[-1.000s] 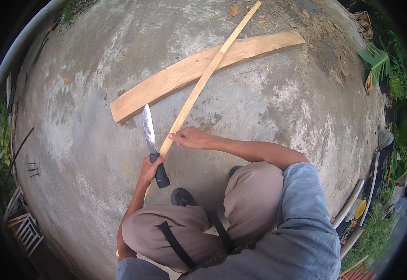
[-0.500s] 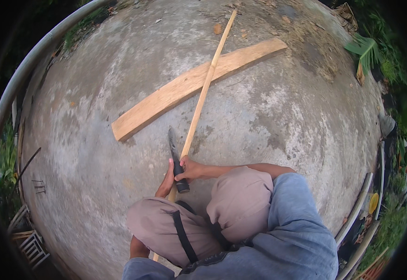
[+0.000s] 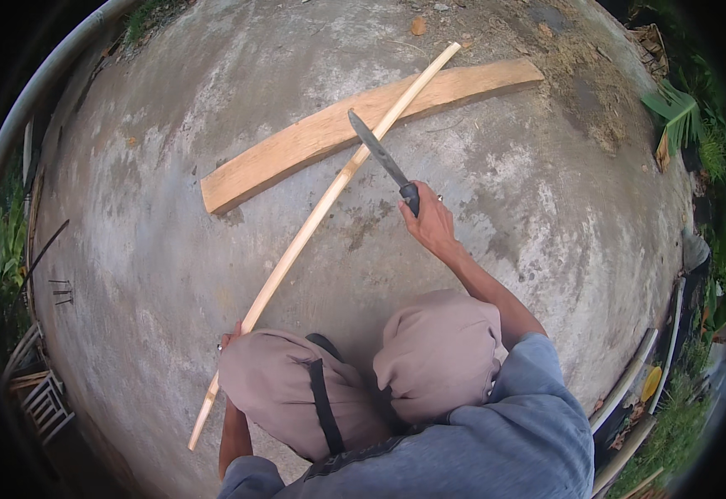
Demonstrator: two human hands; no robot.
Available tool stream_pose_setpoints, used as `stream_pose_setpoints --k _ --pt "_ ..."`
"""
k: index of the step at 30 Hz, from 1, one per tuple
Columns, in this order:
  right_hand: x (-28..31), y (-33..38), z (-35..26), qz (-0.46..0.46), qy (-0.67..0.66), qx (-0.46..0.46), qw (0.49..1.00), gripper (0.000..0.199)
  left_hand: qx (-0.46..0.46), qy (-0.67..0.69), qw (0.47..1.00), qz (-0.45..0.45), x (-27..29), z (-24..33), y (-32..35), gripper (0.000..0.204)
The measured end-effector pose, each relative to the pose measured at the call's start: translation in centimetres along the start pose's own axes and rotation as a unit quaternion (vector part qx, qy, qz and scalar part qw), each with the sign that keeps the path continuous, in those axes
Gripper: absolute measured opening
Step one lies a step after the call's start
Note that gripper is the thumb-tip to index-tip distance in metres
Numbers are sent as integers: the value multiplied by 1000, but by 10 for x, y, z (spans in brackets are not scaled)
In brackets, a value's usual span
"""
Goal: The person picks up a machete and a long bamboo strip, then squats on the ground. They use the machete to repeatedly cut the bamboo strip into shorter pieces on a wooden plank.
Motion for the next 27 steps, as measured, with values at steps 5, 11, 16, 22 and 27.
stream_pose_setpoints --k 5,11,16,22,27 --pt "29 -42 67 29 183 -58 981 48 -102 -119 988 17 -22 98 -3 65" --pt "2 -58 84 -7 180 -58 982 53 -201 -48 978 -17 -101 198 -78 66" --pt "-20 -34 38 -94 92 -63 989 58 -120 -72 986 -92 -120 231 -116 51" --pt "-51 26 -13 -212 210 200 933 48 -153 -56 982 -98 -94 230 -111 46" --pt "9 -29 42 -25 -40 -115 992 45 -139 -94 980 -108 -81 202 -88 45"
Point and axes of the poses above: each hand's wrist, its own y-axis away from the middle knuckle, its own x-axis out of the back of the hand, z = x × y, the point moved 4 cm from there along -y, towards the middle knuckle, and after that the axes turned 7 degrees about -z, right-handed, at the moved point
